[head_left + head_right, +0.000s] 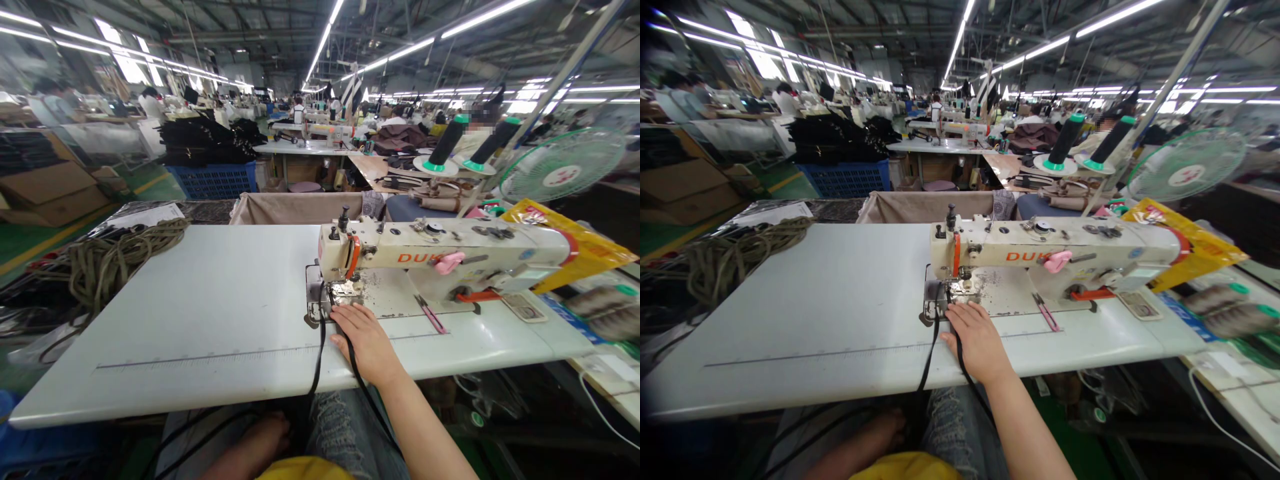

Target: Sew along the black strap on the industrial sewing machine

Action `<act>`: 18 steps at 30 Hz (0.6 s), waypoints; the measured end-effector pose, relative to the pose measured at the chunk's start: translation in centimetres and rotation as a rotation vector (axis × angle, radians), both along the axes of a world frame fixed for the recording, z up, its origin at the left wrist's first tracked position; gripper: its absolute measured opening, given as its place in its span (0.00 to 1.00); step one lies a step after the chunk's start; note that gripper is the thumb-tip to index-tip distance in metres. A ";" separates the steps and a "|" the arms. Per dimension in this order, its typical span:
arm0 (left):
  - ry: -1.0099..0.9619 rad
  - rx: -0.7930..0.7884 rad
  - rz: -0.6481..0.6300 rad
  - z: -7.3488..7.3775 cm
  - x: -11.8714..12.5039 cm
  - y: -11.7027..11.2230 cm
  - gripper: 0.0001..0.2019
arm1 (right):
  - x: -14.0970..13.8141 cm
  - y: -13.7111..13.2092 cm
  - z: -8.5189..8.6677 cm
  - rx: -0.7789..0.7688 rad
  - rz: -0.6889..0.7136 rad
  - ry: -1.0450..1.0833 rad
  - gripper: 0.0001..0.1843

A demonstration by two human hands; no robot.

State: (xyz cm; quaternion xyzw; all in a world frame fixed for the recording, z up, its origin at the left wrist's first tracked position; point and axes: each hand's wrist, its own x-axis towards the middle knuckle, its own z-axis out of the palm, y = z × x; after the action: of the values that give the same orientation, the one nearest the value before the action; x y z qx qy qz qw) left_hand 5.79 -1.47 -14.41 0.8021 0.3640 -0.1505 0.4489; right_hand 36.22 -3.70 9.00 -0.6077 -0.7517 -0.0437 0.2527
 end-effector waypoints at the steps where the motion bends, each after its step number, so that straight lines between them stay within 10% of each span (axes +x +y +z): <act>1: -0.004 0.013 0.007 0.2 0.0 0.0 0.23 | 0.0 0.0 0.0 0.001 -0.001 0.000 0.19; 5: -0.131 0.047 0.100 2.3 1.0 0.1 0.41 | 0.0 0.0 0.0 -0.010 0.005 0.003 0.20; 12: -0.440 -0.018 0.100 7.6 3.4 0.2 0.19 | 0.0 0.0 0.0 -0.026 0.006 0.011 0.19; 18: -0.322 0.050 0.061 6.3 3.2 0.4 0.18 | 0.0 0.0 0.1 -0.013 0.005 0.004 0.19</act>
State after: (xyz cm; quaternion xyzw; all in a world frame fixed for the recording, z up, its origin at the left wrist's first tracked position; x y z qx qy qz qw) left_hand 8.95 -1.10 -8.12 0.8152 0.3153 0.0026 0.4858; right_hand 36.24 -3.69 9.14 -0.6076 -0.7529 -0.0372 0.2502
